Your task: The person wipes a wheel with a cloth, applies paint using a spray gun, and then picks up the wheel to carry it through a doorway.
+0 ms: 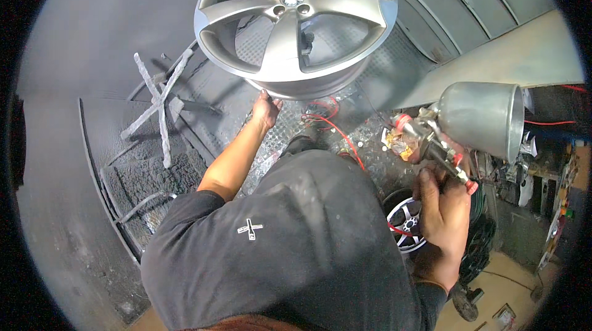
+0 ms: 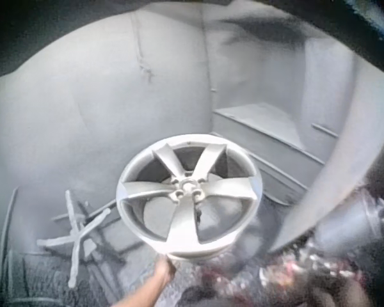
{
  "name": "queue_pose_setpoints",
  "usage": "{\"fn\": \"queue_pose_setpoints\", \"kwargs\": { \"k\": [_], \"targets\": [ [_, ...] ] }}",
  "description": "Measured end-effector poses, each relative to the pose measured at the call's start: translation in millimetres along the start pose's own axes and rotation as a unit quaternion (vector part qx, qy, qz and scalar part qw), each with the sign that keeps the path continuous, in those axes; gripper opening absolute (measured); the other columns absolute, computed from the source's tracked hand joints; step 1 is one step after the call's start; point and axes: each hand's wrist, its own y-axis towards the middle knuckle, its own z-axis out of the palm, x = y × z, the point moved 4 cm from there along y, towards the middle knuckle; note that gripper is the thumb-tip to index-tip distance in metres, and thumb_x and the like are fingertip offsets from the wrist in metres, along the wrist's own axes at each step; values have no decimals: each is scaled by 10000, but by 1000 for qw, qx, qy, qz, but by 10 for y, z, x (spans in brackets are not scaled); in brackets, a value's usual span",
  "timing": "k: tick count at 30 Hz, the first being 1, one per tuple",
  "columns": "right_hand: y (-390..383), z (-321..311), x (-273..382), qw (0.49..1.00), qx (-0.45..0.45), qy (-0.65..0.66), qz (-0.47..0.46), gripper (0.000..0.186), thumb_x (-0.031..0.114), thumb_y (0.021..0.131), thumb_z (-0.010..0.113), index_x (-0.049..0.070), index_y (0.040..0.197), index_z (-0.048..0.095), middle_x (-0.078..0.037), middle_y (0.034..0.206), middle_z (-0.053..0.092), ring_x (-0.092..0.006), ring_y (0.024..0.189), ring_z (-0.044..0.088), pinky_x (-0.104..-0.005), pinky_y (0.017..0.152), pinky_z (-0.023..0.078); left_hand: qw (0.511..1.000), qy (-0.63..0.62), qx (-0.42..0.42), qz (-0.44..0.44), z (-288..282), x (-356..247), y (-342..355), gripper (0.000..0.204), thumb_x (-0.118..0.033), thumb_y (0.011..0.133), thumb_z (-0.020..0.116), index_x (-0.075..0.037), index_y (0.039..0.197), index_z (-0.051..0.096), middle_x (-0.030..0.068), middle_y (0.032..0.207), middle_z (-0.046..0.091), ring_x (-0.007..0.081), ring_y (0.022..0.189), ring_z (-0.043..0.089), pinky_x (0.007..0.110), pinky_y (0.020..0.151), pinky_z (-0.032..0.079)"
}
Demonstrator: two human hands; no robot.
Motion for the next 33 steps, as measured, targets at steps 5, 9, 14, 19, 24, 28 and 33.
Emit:
{"fn": "queue_pose_setpoints", "kwargs": {
  "k": [5, 9, 14, 19, 24, 28, 33],
  "targets": [
    [65, -69, 35, 997, -60, 16, -37, 354, -1, 971, 470, 3, 1325, 456, -73, 1028, 612, -76, 691, 487, -223, 580, 399, 998, -39, 51, -24, 56, 263, -14, 364, -351, 1079, 370, -147, 1378, 406, 57, 1383, 501, 299, 1183, 517, 467, 1036, 435],
    [-60, -127, -4, 997, -9, -67, 45, 253, 42, 950, 550, -24, 1194, 568, -58, 831, 631, -121, 670, 546, -274, 619, 455, 996, -58, 50, -40, 154, 502, -73, 394, -324, 1082, 352, -94, 1400, 368, 92, 1455, 434, 354, 1287, 470, 496, 1097, 406],
    [-218, -82, 111, 993, 85, -29, 76, 261, 115, 926, 571, -17, 1152, 577, -54, 799, 596, -119, 622, 523, -271, 584, 420, 993, -60, 90, -45, 387, 690, -208, 432, -277, 1079, 361, -55, 1445, 306, 179, 1488, 380, 374, 1332, 450, 495, 1122, 391],
    [-61, -293, -87, 989, 40, -142, -12, 237, 42, 959, 503, -4, 1190, 526, -44, 896, 613, -95, 645, 474, -239, 575, 382, 995, -24, 78, -48, 569, 793, -329, 418, -106, 1033, 382, -11, 1434, 317, 180, 1444, 430, 378, 1305, 468, 508, 1120, 389],
    [103, -446, -76, 992, -120, -28, -16, 358, 4, 988, 456, 20, 1346, 437, -82, 1075, 597, -84, 689, 482, -229, 592, 405, 992, -4, 106, -67, 684, 910, -309, 432, -84, 1015, 376, -12, 1439, 332, 175, 1452, 427, 357, 1296, 477, 480, 1090, 407],
    [110, -477, -57, 989, -148, 11, -15, 349, 12, 959, 524, -30, 1304, 497, -40, 932, 642, -82, 712, 509, -237, 624, 412, 991, 16, 105, -81, 747, 973, -333, 436, -120, 1036, 356, -26, 1460, 320, 168, 1464, 426, 330, 1297, 485, 457, 1079, 405],
    [-173, -435, -43, 999, 5, -14, 52, 348, 65, 943, 558, -59, 1266, 512, -69, 801, 642, -110, 645, 536, -257, 595, 431, 990, 20, 119, -73, 818, 985, -369, 453, -156, 1059, 324, -36, 1493, 277, 175, 1509, 381, 335, 1326, 464, 456, 1089, 397]
  ]
}}
